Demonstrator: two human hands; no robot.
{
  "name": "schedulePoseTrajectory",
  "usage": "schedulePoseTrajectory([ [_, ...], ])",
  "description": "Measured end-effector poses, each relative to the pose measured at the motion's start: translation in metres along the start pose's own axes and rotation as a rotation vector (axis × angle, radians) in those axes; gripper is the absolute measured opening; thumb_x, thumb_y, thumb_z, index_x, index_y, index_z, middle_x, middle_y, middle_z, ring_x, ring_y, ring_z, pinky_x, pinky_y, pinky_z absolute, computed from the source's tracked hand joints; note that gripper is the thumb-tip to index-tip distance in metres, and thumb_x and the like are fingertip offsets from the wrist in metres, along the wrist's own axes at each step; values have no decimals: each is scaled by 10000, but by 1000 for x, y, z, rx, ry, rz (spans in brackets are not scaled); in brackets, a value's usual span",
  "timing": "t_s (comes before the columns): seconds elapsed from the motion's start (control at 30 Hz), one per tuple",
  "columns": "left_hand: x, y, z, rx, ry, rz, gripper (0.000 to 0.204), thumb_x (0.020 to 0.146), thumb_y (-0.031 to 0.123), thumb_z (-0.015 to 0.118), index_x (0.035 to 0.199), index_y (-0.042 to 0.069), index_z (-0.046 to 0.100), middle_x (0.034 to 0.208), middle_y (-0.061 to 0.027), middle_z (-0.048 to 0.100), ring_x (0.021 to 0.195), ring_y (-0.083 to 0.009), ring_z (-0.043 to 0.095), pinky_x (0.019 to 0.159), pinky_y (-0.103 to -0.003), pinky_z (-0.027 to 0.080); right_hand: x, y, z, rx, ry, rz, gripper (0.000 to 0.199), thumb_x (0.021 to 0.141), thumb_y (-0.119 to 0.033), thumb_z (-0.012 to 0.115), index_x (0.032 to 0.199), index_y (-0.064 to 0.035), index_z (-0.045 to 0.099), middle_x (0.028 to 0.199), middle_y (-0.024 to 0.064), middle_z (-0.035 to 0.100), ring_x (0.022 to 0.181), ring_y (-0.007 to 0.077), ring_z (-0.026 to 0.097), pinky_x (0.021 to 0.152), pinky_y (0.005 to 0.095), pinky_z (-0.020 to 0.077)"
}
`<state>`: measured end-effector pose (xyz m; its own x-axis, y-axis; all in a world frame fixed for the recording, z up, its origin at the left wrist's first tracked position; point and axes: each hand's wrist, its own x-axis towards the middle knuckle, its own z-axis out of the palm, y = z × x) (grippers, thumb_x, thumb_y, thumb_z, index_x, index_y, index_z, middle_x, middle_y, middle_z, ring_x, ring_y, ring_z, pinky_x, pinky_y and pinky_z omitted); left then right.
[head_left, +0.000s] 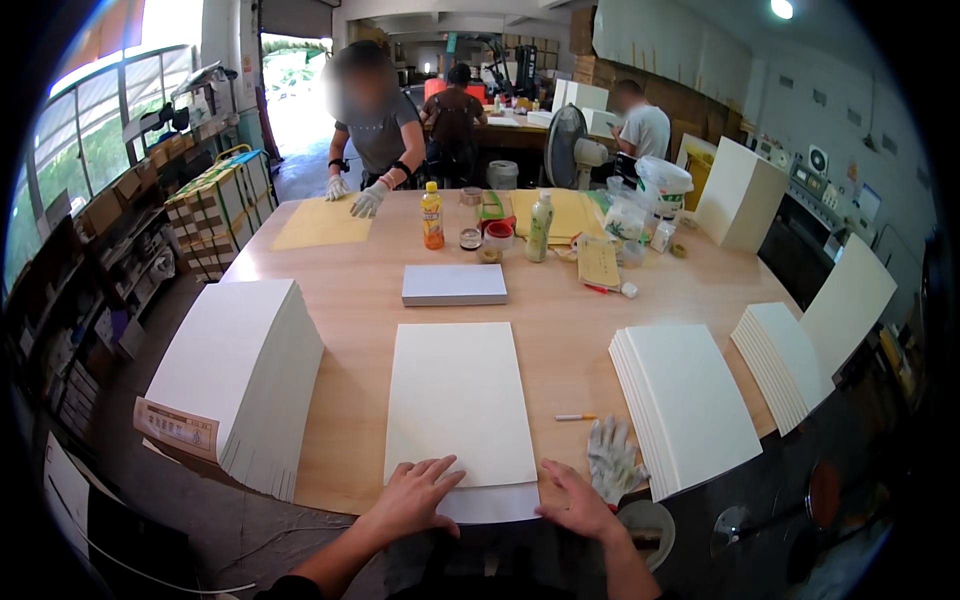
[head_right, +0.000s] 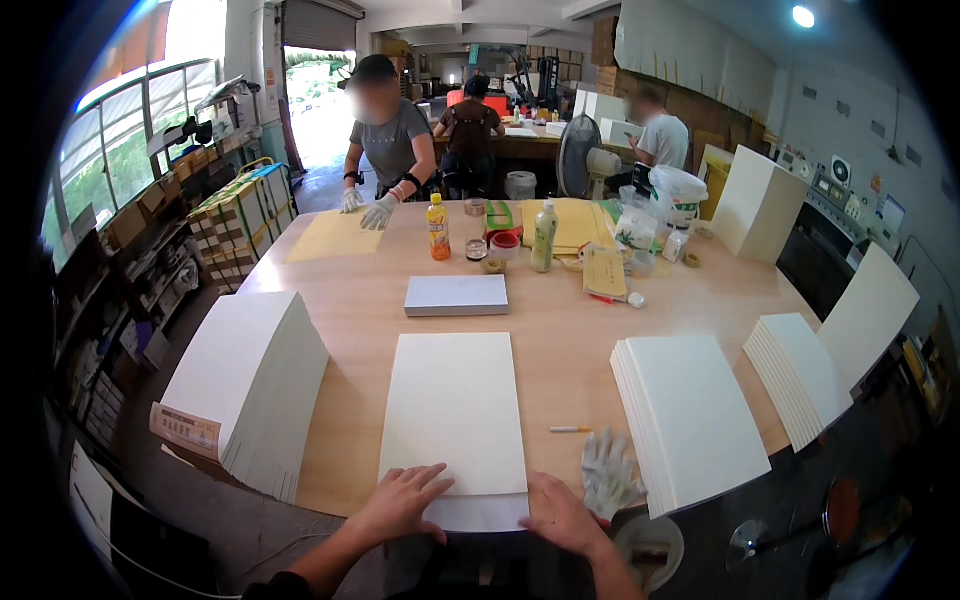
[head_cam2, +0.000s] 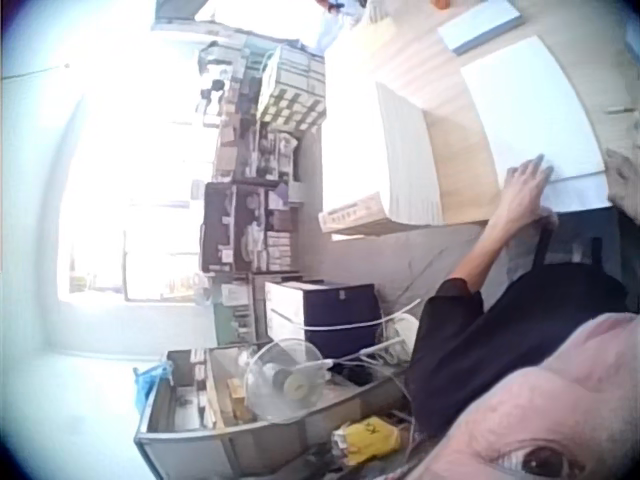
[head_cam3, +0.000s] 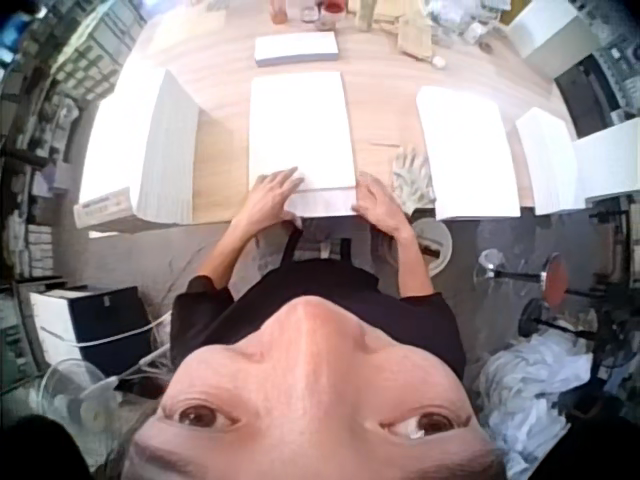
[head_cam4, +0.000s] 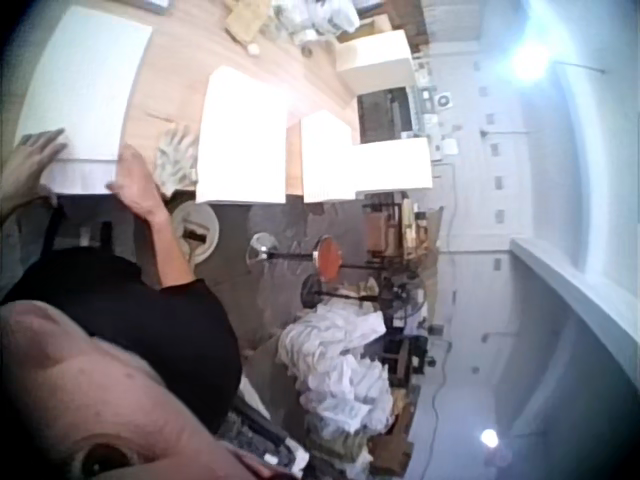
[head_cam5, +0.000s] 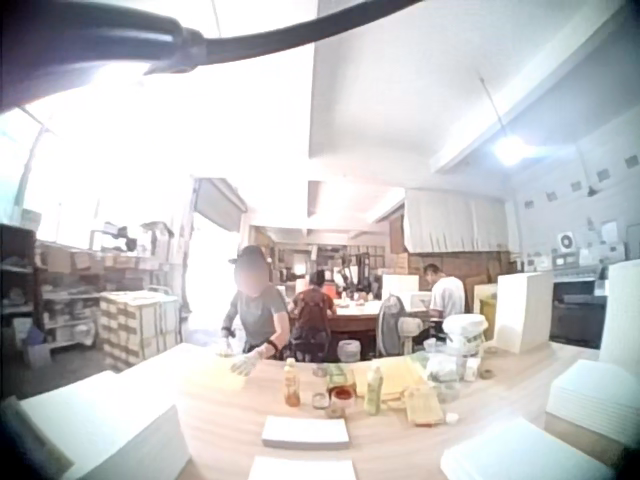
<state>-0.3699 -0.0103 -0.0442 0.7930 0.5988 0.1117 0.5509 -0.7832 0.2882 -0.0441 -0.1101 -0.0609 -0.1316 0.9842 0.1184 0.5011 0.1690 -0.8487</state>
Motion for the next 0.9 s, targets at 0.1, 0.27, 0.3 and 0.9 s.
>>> schedulePoseTrajectory([
  [0.1, 1, -4, 0, -39, 20, -4, 905, 727, 591, 872, 1445, 107, 611, 1569, -186, 521, 1405, -387, 534, 1116, -530, 438, 1, -1, 4, -136, -75, -102, 1056, 805, -459, 904, 1599, -4, 378, 1632, 232, 390, 1551, 423, 307, 1281, 484, 264],
  [0.27, 2, -20, 16, -59, 25, -12, 906, 768, 575, 854, 1490, 105, 573, 1573, -178, 519, 1409, -356, 535, 1106, -506, 436, 18, 14, 24, -310, 25, -136, 874, 792, -403, 909, 1532, -110, 548, 1629, 213, 414, 1547, 475, 282, 1266, 537, 278],
  [0.3, 1, -17, 16, -65, 26, -11, 888, 786, 558, 850, 1494, 104, 567, 1571, -179, 521, 1408, -358, 536, 1106, -506, 438, 21, 18, 26, -312, 26, -138, 770, 795, -377, 908, 1461, -127, 613, 1606, 197, 450, 1541, 473, 296, 1261, 536, 287],
  [0.9, 7, -86, 5, -429, 103, -320, 309, 835, 313, 896, 901, 53, 742, 1149, -108, 665, 1079, -278, 666, 893, -384, 581, 79, 19, 46, -208, 369, 2, 298, 762, -146, 893, 832, -39, 623, 848, 125, 646, 859, 350, 599, 805, 453, 487],
])
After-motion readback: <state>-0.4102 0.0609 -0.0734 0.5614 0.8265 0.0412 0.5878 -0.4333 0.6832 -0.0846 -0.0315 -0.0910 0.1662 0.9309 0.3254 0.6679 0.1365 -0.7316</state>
